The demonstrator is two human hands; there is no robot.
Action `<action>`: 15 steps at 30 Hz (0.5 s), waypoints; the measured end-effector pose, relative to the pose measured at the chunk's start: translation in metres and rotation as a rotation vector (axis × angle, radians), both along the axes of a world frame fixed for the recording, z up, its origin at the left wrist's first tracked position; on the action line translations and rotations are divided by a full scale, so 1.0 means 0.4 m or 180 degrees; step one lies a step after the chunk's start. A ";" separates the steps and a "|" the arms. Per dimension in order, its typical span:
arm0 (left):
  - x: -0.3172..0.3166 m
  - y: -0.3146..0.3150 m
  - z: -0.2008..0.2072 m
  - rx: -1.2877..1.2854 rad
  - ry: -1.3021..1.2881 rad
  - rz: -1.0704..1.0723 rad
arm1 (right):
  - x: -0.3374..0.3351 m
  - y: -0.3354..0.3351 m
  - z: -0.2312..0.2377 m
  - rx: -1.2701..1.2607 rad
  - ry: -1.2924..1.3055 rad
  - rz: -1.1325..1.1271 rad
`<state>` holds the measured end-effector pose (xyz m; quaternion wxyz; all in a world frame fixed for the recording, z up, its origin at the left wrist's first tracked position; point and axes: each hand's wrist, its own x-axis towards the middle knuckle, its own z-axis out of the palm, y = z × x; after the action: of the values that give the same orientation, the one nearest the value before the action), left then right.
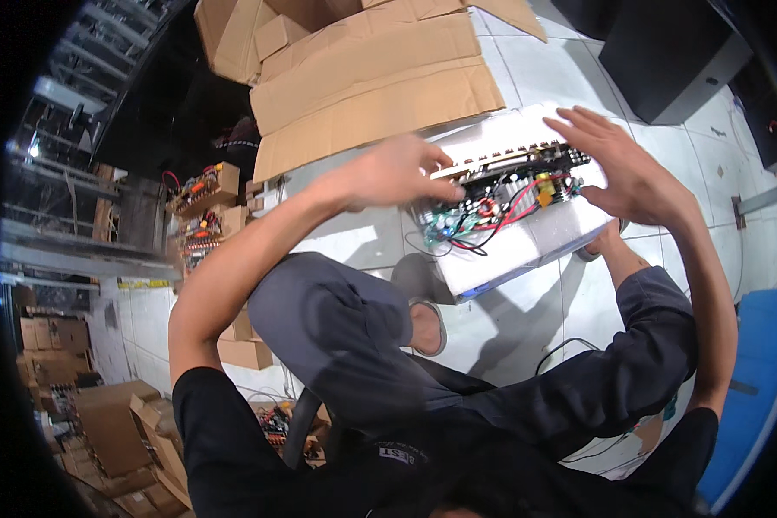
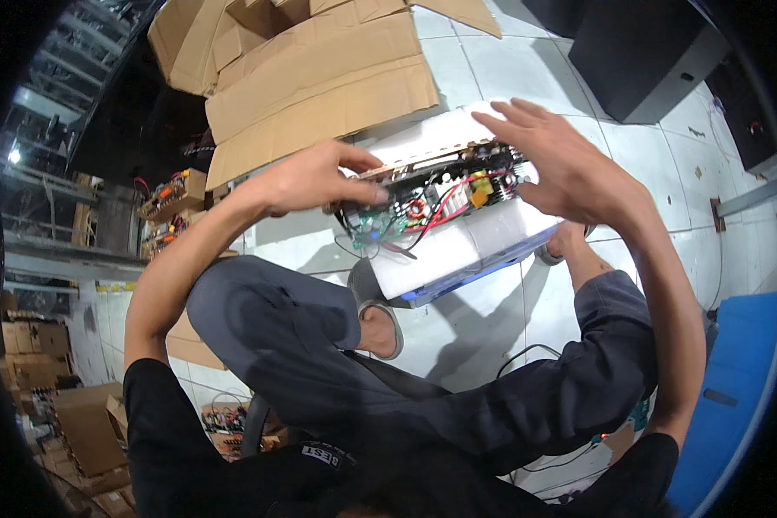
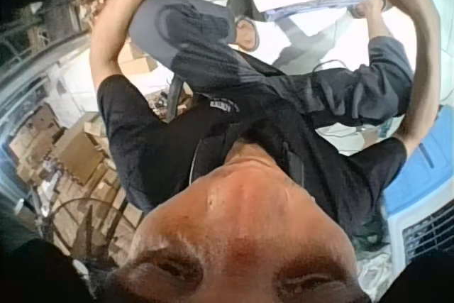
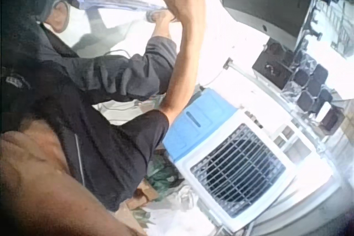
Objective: The person unwraps a circuit board from plastic packaging and places it on a foam block. They then use a hot glue gun to apply glue to components on the board and adjust wires with their hands.
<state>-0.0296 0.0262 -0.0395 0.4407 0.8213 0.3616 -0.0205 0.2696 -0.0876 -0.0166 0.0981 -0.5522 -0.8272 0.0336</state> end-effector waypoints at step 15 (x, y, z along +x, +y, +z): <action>0.015 0.038 0.021 0.0889 -0.0005 0.0122 | -0.277 -0.068 -0.112 -0.0394 -0.0377 0.1227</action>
<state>-0.0237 0.0414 -0.0310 0.3227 0.8676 0.3763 0.0391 0.1586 -0.1149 -0.0613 0.0070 -0.3897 -0.9182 0.0700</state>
